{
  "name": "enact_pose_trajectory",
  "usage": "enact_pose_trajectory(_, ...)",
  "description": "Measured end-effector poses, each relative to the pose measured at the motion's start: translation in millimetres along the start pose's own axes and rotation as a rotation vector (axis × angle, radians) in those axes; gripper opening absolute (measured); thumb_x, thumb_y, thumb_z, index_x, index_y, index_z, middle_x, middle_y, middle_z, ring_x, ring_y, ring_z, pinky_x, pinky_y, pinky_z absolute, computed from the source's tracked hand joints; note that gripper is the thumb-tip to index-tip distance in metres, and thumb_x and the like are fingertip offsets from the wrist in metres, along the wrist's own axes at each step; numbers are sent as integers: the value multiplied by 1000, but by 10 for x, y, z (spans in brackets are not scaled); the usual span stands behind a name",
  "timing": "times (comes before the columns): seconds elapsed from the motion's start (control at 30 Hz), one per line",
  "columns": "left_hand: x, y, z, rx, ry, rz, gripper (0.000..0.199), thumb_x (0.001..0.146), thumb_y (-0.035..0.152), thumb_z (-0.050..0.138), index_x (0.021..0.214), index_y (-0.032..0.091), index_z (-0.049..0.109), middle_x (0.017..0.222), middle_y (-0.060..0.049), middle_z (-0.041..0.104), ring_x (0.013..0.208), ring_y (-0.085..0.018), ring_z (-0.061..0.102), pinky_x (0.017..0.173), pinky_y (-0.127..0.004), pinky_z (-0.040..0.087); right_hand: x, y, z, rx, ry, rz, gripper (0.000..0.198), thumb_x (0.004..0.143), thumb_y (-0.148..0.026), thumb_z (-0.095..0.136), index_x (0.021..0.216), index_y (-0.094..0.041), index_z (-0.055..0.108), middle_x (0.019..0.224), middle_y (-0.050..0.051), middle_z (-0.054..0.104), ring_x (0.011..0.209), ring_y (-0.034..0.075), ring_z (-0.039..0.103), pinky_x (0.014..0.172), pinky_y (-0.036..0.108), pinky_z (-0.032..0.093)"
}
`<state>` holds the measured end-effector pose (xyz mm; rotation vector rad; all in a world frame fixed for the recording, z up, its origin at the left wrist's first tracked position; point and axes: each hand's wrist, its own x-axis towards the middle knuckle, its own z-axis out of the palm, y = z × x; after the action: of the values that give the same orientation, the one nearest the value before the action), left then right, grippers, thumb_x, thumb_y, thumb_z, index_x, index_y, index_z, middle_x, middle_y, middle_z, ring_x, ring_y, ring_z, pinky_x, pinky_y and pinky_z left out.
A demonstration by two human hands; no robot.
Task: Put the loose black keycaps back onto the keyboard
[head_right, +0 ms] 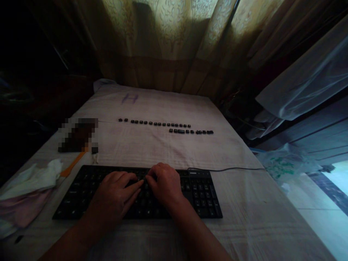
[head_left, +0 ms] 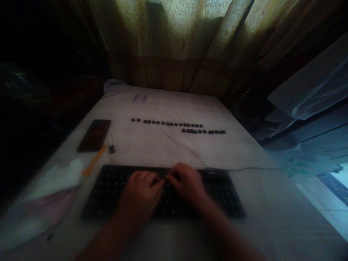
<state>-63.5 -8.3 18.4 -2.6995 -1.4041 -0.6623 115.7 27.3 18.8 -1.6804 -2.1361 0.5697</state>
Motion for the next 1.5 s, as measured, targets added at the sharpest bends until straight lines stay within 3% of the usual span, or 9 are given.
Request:
enact_pose_trajectory(0.17, -29, -24, 35, -35, 30, 5, 22, 88, 15, 55, 101, 19, 71, 91, -7, 66, 83, -25, 59, 74, -43, 49, 14, 33, -38, 99, -28, 14, 7, 79, -16, 67, 74, -20, 68, 78, 2, 68, 76, 17, 60, 71, 29, 42)
enact_pose_trajectory(0.43, -58, -64, 40, -107, 80, -16, 23, 93, 19, 49, 101, 19, 71, 94, -7, 68, 85, -24, 59, 75, -42, 48, 79, 203, -172, 516, -77, 156, 9, 79, -24, 64, 71, -19, 65, 69, -1, 66, 69, 15, 60, 67, 27, 46)
enact_pose_trajectory(0.73, -72, -232, 19, -62, 150, -49, 27, 95, 23, 45, 98, 21, 72, 91, -5, 71, 82, -22, 64, 75, -40, 50, 113, 262, -167, 615, -53, 197, 9, 79, -23, 62, 71, -19, 65, 67, -2, 66, 68, 15, 61, 66, 26, 48)
enact_pose_trajectory(0.9, -77, -358, 24, 28, 200, -75, 28, 95, 26, 44, 102, 22, 71, 96, -7, 72, 85, -24, 66, 75, -41, 53, 107, 237, -136, 544, -22, 150, 11, 80, -18, 61, 70, -18, 67, 68, -1, 68, 67, 14, 62, 64, 25, 48)
enact_pose_trajectory(1.07, -99, -448, 73, 94, 202, -52, 27, 93, 25, 47, 108, 22, 70, 103, -7, 73, 91, -25, 68, 79, -43, 54, 245, 286, -307, 396, -51, 58, 13, 82, -18, 61, 76, -18, 72, 73, 1, 73, 70, 15, 66, 65, 25, 50)
enact_pose_trajectory(1.23, -129, -492, 124, 76, 189, -37, 25, 93, 27, 50, 107, 23, 70, 103, -7, 74, 90, -25, 69, 80, -43, 55, 595, 593, -501, -85, 107, 61, 16, 87, -23, 59, 86, -21, 75, 84, 2, 75, 78, 15, 68, 72, 25, 49)
enact_pose_trajectory(1.5, -138, -504, 149, 65, 179, -46, 27, 93, 28, 49, 109, 24, 69, 104, -6, 74, 91, -25, 70, 79, -43, 56, 1055, 960, -486, -339, 258, 122, 28, 89, -16, 53, 110, -18, 71, 116, 13, 67, 107, 24, 59, 92, 35, 44)
